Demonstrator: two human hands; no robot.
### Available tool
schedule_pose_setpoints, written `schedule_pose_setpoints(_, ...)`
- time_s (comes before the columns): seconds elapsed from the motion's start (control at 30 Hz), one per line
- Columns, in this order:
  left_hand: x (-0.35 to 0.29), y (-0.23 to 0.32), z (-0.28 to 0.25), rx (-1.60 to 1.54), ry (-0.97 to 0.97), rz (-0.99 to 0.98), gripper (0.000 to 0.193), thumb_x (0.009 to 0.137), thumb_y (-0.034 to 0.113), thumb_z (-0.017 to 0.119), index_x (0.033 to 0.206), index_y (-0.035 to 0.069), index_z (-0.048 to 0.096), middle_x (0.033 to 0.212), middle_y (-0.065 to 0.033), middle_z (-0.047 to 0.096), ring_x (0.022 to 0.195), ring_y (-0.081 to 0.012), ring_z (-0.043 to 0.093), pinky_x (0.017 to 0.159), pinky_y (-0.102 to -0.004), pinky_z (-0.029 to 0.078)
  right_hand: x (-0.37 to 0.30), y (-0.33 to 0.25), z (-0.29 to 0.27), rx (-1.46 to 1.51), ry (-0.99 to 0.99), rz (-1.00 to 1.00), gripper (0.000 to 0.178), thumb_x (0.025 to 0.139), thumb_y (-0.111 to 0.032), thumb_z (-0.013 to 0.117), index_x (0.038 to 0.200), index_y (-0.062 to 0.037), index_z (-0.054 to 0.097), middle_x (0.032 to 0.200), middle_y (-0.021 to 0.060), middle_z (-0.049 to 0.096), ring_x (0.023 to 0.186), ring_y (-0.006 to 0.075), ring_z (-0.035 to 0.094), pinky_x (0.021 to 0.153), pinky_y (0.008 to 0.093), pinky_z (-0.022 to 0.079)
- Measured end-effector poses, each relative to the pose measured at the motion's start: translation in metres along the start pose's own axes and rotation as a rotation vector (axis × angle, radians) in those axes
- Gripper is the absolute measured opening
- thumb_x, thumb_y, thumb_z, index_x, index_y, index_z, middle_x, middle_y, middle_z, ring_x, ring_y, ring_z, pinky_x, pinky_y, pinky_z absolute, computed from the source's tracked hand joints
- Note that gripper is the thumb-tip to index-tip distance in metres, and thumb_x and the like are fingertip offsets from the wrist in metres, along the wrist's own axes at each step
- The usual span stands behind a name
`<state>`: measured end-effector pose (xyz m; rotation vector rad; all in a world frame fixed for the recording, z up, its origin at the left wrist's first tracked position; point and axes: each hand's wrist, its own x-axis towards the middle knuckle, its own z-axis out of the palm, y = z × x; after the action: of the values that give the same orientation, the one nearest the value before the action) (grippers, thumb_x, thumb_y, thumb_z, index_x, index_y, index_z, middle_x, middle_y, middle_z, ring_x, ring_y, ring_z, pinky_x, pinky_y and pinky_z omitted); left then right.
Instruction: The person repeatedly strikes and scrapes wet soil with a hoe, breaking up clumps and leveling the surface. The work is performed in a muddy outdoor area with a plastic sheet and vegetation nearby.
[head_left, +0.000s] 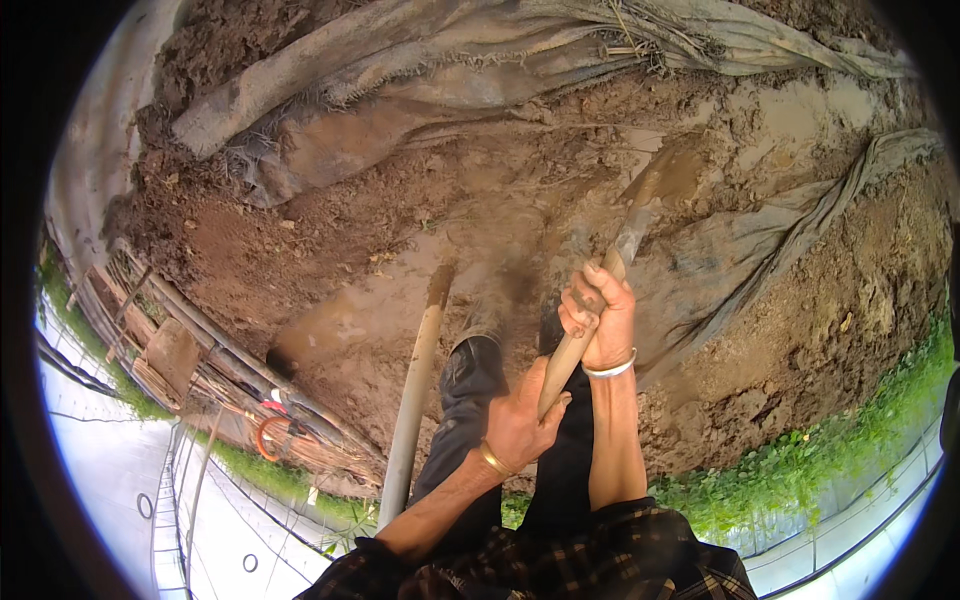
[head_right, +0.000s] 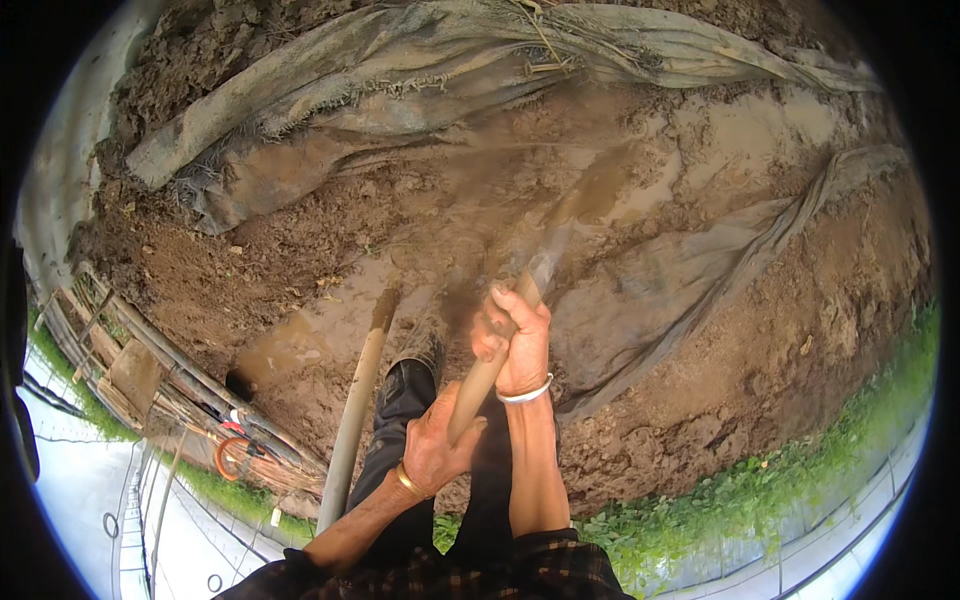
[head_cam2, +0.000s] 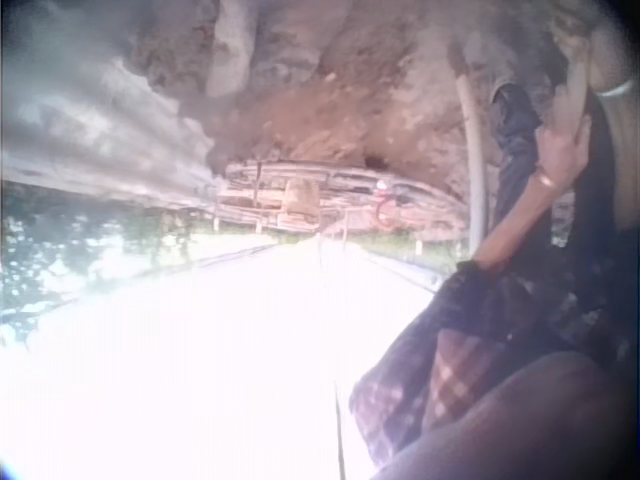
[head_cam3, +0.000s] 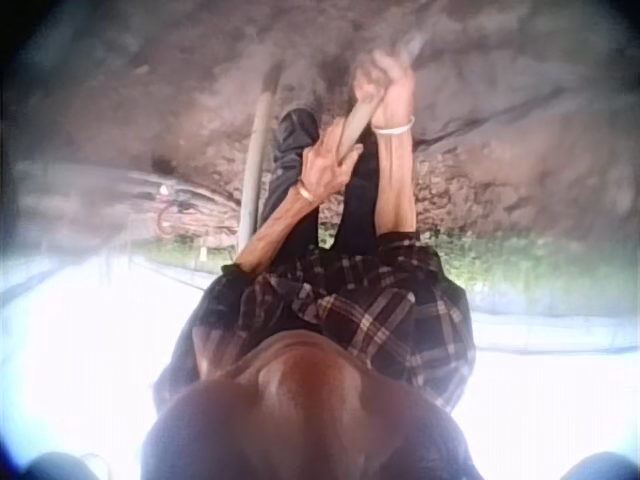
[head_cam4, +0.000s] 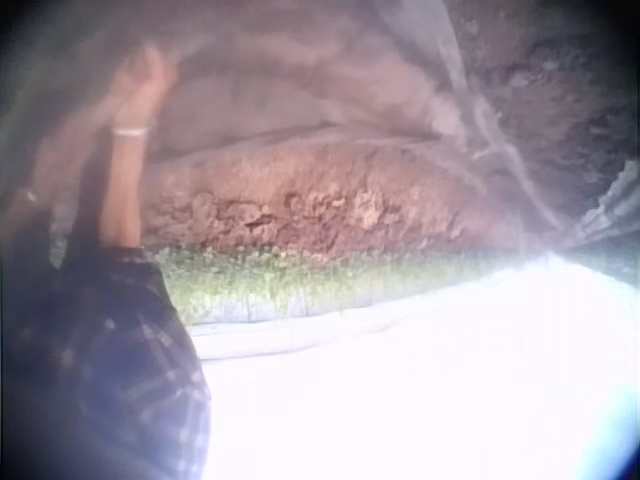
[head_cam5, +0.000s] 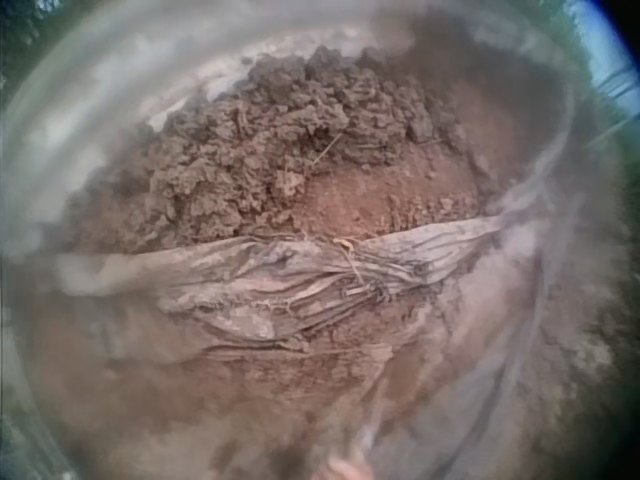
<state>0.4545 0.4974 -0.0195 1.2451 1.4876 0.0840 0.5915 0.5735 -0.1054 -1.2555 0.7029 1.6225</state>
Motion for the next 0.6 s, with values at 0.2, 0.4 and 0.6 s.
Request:
schedule_pose_setpoints(0.2,-0.033,0.019,-0.046,-0.219,-0.107,-0.176,0.051,0.085,0.017,0.073,0.128,0.002,0.051,0.1,-0.0235,0.064,0.089,-0.0418,0.066,0.076,-0.0411,0.054,-0.056,0.013,0.049,-0.175,0.048,-0.012,0.02,0.085,-0.011,0.069,0.074,-0.0079,0.053,0.058,0.0012,0.047,0.041,0.0142,0.045,0.035,0.0279,0.034)
schedule_pose_setpoints(0.4,0.002,0.026,-0.096,-0.312,-0.059,-0.197,0.028,0.092,0.014,0.062,0.117,-0.001,0.062,0.088,-0.0124,0.059,0.074,-0.0203,0.059,0.069,-0.0319,0.049,-0.086,0.017,0.063,-0.518,0.099,-0.064,0.015,0.086,-0.006,0.07,0.084,-0.0038,0.055,0.058,-0.0012,0.05,0.041,0.008,0.045,0.036,0.0249,0.036)
schedule_pose_setpoints(0.6,0.095,0.012,-0.103,-0.536,0.245,-0.131,0.028,0.095,0.014,0.06,0.117,-0.003,0.06,0.08,-0.0011,0.058,0.058,-0.0065,0.053,0.052,-0.0217,0.042,-0.088,-0.011,0.036,-0.821,0.201,-0.125,0.023,0.084,-0.007,0.072,0.09,-0.0036,0.05,0.056,-0.001,0.047,0.038,0.009,0.044,0.036,0.0249,0.036)
